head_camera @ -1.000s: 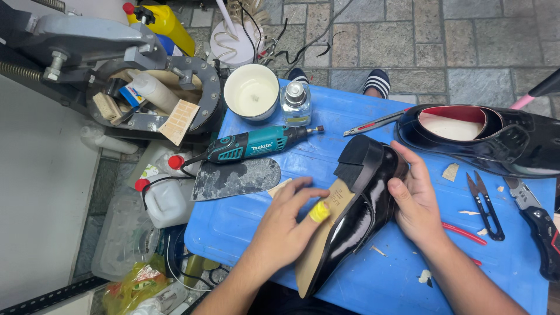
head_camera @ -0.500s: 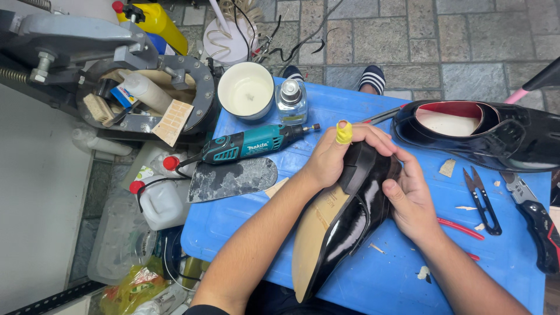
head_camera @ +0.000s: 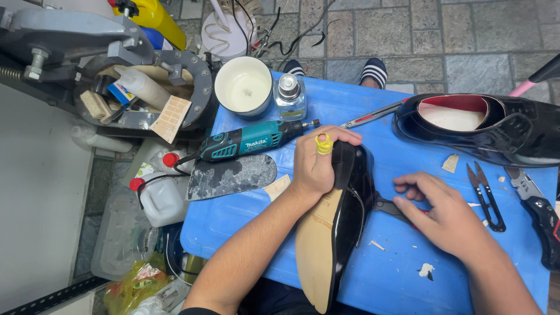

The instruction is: The person removes the old sole from a black high-heeled shoe using a utility knife and pliers. They carefully cut and pry away the sole material, then repeat the process on the second shoe, leaving both shoes with their soles removed.

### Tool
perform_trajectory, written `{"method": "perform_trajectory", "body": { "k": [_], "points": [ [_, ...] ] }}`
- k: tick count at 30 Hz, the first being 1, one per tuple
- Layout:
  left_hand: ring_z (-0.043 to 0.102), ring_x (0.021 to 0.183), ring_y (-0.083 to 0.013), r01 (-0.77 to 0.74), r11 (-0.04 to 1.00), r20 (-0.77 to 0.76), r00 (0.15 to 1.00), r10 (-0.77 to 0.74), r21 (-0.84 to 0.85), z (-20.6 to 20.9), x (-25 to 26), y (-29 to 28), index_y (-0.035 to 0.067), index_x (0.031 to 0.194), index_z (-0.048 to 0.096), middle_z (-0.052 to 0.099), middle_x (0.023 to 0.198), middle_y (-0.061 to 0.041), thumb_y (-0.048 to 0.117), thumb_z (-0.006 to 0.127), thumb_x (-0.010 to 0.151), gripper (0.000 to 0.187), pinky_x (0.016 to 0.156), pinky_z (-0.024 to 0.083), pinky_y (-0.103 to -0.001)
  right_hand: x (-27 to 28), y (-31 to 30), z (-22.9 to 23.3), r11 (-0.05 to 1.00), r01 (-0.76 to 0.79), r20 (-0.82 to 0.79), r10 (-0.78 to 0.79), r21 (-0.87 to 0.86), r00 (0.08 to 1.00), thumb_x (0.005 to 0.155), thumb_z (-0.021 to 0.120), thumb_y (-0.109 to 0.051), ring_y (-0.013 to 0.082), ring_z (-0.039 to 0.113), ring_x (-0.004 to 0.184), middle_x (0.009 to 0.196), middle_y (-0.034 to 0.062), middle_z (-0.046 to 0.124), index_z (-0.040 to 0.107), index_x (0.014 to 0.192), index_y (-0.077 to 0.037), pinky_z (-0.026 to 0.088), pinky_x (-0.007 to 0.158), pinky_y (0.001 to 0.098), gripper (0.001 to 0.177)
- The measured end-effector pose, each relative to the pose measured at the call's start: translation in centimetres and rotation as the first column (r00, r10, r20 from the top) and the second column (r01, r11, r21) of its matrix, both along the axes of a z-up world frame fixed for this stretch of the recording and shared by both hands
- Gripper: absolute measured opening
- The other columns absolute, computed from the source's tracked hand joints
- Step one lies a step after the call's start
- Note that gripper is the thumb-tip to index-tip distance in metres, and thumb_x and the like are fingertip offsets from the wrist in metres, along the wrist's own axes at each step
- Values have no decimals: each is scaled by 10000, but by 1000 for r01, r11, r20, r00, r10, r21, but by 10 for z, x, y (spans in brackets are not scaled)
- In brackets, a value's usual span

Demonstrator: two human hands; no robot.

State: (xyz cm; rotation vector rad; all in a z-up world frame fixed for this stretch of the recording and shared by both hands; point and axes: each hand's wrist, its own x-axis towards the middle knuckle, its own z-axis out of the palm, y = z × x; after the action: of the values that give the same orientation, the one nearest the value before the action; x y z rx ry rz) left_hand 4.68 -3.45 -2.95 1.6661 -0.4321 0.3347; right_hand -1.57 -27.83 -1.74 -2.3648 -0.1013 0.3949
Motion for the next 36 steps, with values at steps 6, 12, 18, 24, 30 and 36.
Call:
{"method": "perform_trajectory", "body": {
  "k": [6,12,18,24,30,36],
  "points": [
    [724,930,-288,-154,986,29,988,153,69,5,-12,3,18,900,678,734,963,-121,473,300,1138,638,863,545,-371,-10,-1,21,971,-165,120,187,-175,975,705,861,-315,268,693,882,1004,65,703,711,1100,-122,557,744,376,465],
    [626,746,-291,-70,932,-19,996,83,355,12,-4,21,25,790,567,622,830,-127,338,676,962,373,676,478,-378,-8,-12,30,962,-135,-17,135,-236,991,706,835,-243,250,703,886,953,59,703,691,1067,-113,562,769,371,409],
    [690,750,-238,435,830,-213,899,-382,348,21,25,35,40,727,472,782,972,-27,291,736,866,390,682,510,-338,-12,-34,29,979,-114,143,139,-169,980,674,801,-179,297,687,914,1000,93,705,684,1038,-62,547,765,393,399],
    [648,995,-276,562,578,-225,803,-551,592,40,37,26,148,959,789,747,999,-34,400,704,835,294,842,523,-399,-13,-51,31,999,-32,51,32,-13,998,708,802,-214,247,682,867,942,56,732,740,1024,-83,576,763,357,348],
    [628,1059,-269,434,483,-214,870,-443,761,44,29,24,149,882,797,736,1027,-9,539,625,835,429,787,522,-428,-27,-86,33,833,390,593,-96,-392,799,851,826,-198,316,646,1007,1058,101,715,767,1136,-103,522,965,401,306],
    [697,1004,-297,358,675,-160,927,-339,645,33,22,46,133,960,769,752,1059,-13,556,498,940,503,795,536,-426,-36,-135,-16,778,463,438,-271,-424,857,763,845,-149,317,692,953,1132,135,716,765,1228,-125,534,782,396,473]
  ]
}}
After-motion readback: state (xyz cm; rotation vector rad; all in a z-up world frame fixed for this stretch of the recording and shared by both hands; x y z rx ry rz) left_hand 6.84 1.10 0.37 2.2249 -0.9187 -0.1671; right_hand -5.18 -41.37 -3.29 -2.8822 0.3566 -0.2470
